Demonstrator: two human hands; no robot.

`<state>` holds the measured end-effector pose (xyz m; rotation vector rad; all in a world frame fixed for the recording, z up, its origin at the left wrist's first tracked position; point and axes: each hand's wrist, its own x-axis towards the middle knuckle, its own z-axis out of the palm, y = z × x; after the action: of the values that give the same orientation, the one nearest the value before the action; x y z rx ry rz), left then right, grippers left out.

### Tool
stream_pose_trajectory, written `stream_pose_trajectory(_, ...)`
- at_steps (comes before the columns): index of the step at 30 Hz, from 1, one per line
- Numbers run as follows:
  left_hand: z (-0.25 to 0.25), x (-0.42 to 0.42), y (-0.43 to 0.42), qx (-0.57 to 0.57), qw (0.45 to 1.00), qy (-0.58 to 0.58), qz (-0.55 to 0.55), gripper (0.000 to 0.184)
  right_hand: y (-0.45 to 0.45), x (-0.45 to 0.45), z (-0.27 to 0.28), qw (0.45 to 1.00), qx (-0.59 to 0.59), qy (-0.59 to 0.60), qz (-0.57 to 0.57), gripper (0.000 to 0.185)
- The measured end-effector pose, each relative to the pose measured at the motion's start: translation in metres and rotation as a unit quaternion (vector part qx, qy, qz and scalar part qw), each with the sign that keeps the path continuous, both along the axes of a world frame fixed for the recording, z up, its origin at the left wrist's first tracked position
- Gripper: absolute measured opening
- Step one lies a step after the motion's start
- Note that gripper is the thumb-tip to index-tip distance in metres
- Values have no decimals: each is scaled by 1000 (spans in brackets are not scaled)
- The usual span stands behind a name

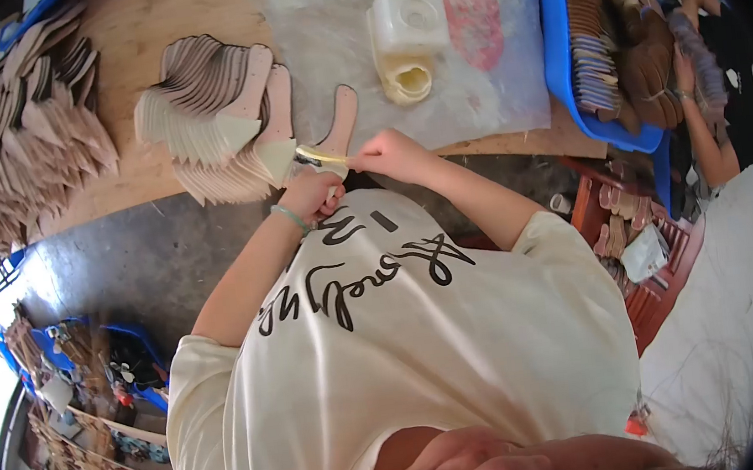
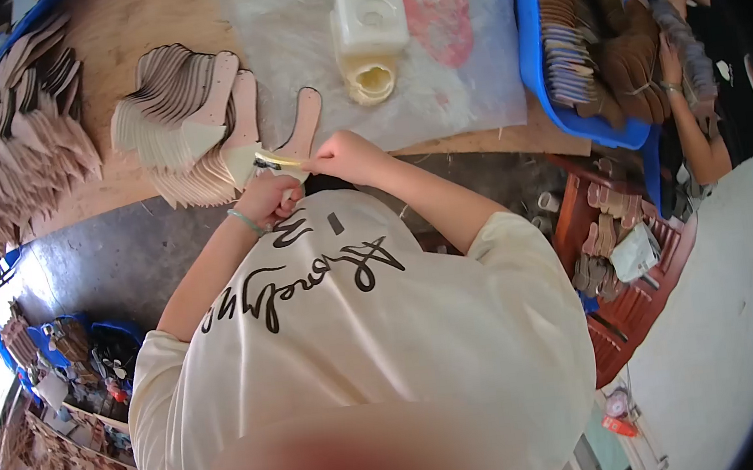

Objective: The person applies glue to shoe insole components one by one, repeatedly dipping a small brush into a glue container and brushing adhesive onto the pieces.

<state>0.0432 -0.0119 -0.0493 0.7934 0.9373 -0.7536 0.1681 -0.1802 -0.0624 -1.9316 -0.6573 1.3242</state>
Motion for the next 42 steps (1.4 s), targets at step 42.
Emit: stream_pose_trajectory(42, -35, -5, 296, 612, 758, -139, -179, 70, -28, -3, 122, 823, 85, -147, -543, 26)
